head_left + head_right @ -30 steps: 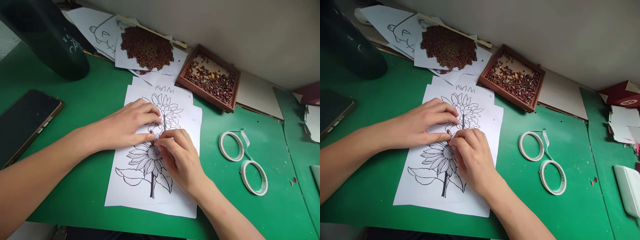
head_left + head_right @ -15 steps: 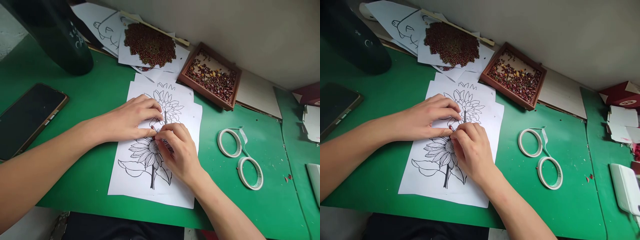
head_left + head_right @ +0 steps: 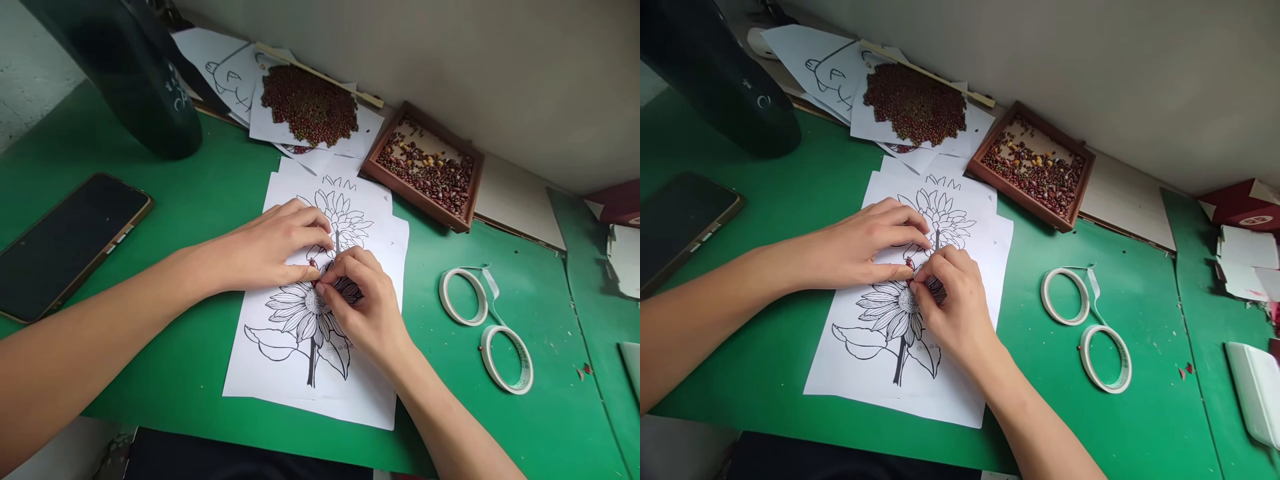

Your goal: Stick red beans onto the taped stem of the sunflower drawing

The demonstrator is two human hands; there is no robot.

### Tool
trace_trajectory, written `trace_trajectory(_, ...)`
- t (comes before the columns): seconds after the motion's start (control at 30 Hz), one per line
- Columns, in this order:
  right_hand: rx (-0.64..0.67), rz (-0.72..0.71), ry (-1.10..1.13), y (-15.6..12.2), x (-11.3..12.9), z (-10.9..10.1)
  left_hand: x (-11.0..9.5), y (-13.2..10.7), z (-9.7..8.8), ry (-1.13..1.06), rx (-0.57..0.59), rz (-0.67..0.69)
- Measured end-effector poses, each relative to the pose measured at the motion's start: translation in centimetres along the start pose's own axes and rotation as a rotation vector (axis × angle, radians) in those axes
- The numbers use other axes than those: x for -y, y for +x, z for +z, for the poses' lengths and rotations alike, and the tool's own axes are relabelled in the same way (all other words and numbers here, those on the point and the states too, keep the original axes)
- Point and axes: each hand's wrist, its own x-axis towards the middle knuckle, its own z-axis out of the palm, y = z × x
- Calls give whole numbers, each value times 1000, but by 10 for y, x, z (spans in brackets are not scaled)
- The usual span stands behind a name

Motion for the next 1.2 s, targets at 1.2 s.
trace_trajectory(1.2, -61, -111, 49, -5, -8, -2, -4, -1, -1, -11, 17, -9)
